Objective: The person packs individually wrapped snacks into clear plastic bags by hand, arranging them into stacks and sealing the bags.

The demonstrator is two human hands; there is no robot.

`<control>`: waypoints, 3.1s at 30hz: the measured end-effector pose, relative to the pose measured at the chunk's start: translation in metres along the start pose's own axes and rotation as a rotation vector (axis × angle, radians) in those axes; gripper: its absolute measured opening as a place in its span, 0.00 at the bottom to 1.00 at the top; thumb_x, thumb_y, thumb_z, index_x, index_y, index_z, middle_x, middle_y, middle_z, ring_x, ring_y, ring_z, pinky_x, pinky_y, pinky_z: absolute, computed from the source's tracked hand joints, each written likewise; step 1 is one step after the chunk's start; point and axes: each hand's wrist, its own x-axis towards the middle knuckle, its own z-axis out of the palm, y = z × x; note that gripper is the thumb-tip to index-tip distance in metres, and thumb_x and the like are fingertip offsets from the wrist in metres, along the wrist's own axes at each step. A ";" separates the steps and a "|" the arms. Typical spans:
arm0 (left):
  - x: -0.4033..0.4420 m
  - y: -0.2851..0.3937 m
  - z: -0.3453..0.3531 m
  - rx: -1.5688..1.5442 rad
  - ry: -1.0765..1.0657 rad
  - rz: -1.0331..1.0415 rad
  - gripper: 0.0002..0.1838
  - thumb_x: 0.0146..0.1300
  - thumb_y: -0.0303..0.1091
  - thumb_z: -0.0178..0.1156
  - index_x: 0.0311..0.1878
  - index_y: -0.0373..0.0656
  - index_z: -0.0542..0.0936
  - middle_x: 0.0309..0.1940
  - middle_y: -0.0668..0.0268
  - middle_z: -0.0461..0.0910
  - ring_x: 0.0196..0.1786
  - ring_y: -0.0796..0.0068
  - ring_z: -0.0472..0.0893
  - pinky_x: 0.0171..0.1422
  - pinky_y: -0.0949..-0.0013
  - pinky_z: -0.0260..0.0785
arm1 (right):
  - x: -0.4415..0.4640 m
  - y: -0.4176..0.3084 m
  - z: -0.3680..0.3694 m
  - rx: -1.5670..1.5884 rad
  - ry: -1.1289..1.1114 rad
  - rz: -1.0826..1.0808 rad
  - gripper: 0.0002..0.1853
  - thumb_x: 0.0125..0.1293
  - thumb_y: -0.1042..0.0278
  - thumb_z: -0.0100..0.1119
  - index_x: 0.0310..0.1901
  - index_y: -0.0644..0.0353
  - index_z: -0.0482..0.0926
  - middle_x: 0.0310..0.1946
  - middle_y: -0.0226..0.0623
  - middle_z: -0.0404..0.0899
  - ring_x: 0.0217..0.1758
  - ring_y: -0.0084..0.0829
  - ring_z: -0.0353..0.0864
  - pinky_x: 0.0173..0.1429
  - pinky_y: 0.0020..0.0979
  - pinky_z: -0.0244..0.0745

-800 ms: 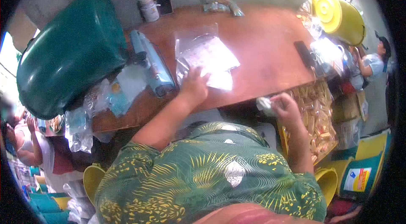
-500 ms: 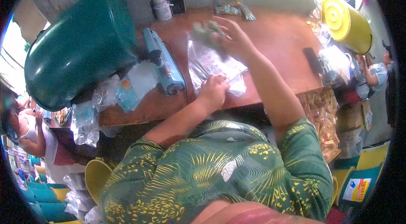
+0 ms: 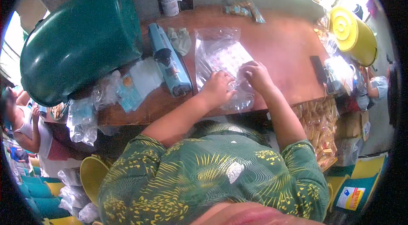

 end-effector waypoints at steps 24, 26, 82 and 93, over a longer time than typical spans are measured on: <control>0.047 -0.002 0.005 0.134 -0.004 -0.052 0.19 0.60 0.48 0.70 0.48 0.44 0.87 0.53 0.54 0.81 0.60 0.49 0.76 0.70 0.50 0.65 | -0.010 0.017 0.005 0.146 0.128 0.087 0.17 0.60 0.67 0.72 0.51 0.53 0.86 0.59 0.43 0.81 0.62 0.45 0.80 0.66 0.41 0.77; 0.053 -0.009 0.009 0.089 0.000 -0.089 0.15 0.62 0.46 0.69 0.44 0.45 0.87 0.52 0.54 0.82 0.58 0.49 0.77 0.68 0.50 0.66 | -0.016 0.019 0.002 0.213 0.227 0.185 0.12 0.62 0.67 0.70 0.48 0.54 0.87 0.53 0.44 0.84 0.56 0.44 0.84 0.60 0.40 0.80; 0.037 -0.014 -0.012 0.042 0.051 -0.175 0.13 0.62 0.41 0.69 0.39 0.41 0.86 0.40 0.52 0.84 0.48 0.48 0.82 0.55 0.51 0.73 | -0.038 -0.082 -0.052 0.556 -0.237 0.206 0.19 0.71 0.61 0.64 0.56 0.67 0.83 0.47 0.54 0.86 0.48 0.44 0.88 0.56 0.42 0.81; 0.044 -0.037 -0.006 -0.417 0.214 -0.248 0.15 0.72 0.41 0.58 0.44 0.36 0.81 0.41 0.47 0.83 0.46 0.45 0.82 0.53 0.51 0.72 | 0.010 -0.056 0.023 0.068 -0.142 0.040 0.23 0.68 0.66 0.55 0.64 0.61 0.77 0.61 0.52 0.78 0.66 0.50 0.77 0.69 0.44 0.73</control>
